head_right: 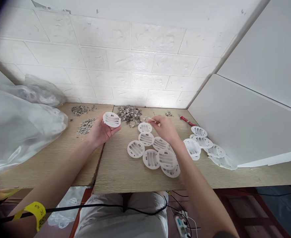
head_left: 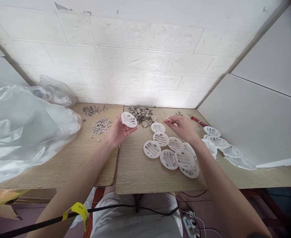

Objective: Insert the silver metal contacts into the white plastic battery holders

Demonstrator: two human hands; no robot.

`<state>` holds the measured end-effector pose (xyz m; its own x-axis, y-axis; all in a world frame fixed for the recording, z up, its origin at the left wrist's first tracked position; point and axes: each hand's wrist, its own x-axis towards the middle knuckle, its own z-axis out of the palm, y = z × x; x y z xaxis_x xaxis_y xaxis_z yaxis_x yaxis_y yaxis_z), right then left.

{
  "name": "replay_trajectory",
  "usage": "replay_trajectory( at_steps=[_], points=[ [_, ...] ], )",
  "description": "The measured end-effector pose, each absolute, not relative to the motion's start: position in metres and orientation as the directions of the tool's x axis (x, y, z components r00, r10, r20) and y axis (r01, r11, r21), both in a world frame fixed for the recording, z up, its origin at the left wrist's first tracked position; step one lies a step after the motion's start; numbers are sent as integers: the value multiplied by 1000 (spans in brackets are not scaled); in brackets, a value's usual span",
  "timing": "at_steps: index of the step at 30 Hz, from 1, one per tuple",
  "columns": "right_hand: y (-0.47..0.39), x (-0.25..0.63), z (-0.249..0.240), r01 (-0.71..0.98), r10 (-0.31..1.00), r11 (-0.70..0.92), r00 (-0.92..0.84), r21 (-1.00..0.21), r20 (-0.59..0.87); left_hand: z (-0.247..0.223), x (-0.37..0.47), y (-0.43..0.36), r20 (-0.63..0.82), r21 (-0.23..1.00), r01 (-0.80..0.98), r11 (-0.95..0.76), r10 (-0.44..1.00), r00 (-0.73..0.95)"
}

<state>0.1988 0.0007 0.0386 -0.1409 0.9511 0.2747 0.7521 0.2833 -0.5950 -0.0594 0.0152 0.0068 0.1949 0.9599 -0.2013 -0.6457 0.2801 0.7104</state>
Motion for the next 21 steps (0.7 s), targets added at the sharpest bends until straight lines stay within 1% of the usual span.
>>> replay_trajectory(
  at_steps=[2,4,6,8,10,13,17,21],
  points=[
    [10,188,36,804,905,419,-332,-421,266,5,-59,15,-203,726,-620,296,955,217],
    [22,172,33,823,857,511,-462,-249,229,2,-59,16,-203,746,-592,306,950,235],
    [35,158,28,846,847,522,-500,-108,179,0,-59,17,-205,764,-564,312,947,246],
    [46,148,23,867,861,499,-492,-22,130,-1,-60,17,-205,775,-549,313,946,250],
    [52,143,18,881,877,472,-471,9,95,-1,-60,16,-196,780,-542,312,945,263],
    [55,144,13,898,896,440,-438,-2,76,0,-60,15,-171,786,-536,309,941,292],
    [56,146,9,900,899,433,-428,-43,94,0,-60,14,-149,790,-531,306,936,318],
    [59,147,5,885,881,464,-457,-41,121,-1,-60,15,-124,794,-528,301,931,345]
  ],
)
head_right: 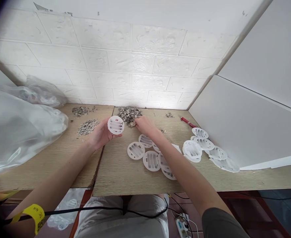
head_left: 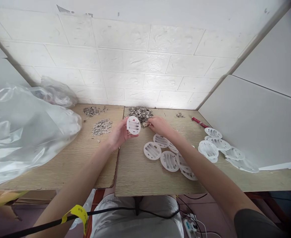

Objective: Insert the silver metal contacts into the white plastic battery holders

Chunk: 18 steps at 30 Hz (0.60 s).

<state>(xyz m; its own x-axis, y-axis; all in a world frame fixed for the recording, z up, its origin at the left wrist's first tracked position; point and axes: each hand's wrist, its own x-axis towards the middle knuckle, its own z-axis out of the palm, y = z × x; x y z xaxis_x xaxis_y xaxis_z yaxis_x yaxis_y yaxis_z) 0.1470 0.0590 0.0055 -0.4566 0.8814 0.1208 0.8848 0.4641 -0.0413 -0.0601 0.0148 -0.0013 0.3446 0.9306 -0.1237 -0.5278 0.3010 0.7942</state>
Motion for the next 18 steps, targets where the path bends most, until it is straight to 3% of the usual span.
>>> replay_trajectory(
  at_steps=[6,10,14,18],
  points=[
    [58,153,8,849,829,527,-509,-21,230,-1,-59,14,-83,812,-514,275,928,364],
    [43,154,23,799,848,509,-401,-321,346,-1,-59,13,-64,830,-503,241,937,343],
    [18,148,37,616,889,457,-292,-642,353,-2,-59,13,-59,837,-498,227,942,330],
    [1,139,38,552,904,426,-278,-717,323,0,-57,12,-57,839,-498,220,945,321]
  ],
)
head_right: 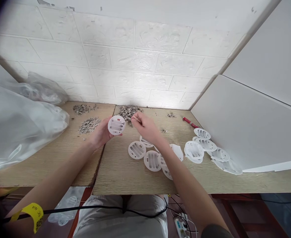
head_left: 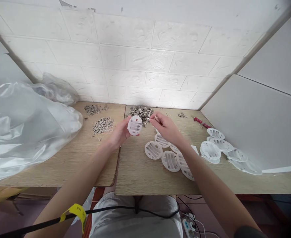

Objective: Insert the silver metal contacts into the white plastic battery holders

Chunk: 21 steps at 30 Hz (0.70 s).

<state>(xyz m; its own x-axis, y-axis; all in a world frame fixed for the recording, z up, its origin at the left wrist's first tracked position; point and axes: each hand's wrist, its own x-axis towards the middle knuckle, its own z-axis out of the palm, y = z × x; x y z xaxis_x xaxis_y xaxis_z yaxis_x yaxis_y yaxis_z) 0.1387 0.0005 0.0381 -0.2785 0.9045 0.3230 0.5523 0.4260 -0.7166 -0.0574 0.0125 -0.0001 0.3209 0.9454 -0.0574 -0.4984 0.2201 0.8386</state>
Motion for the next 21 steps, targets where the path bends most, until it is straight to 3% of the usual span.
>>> replay_trajectory(
  at_steps=[3,11,21],
  points=[
    [-3,135,29,618,895,447,-308,-647,324,0,-56,12,-54,845,-493,206,951,304],
    [0,136,6,727,749,609,-394,-319,532,-1,-54,12,-54,855,-476,204,950,309],
    [0,136,2,707,718,643,-423,-294,553,-2,-55,9,-5,867,-465,182,935,355]
  ],
)
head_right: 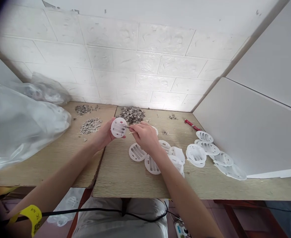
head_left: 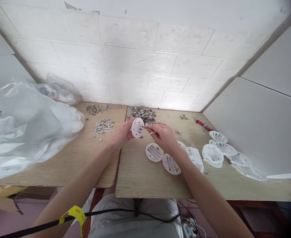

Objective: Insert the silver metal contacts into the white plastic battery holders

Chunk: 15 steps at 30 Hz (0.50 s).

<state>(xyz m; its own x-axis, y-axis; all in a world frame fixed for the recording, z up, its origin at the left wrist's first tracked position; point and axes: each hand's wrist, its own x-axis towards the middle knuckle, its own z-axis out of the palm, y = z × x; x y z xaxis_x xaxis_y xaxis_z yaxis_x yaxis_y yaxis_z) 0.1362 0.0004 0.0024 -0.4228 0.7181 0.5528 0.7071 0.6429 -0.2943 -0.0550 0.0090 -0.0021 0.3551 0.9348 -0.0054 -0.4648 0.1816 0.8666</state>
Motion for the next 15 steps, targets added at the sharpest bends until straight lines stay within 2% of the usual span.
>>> replay_trajectory(
  at_steps=[15],
  points=[
    [1,138,0,703,698,656,-427,-274,575,-4,-53,9,-58,831,-506,231,941,334]
  ],
)
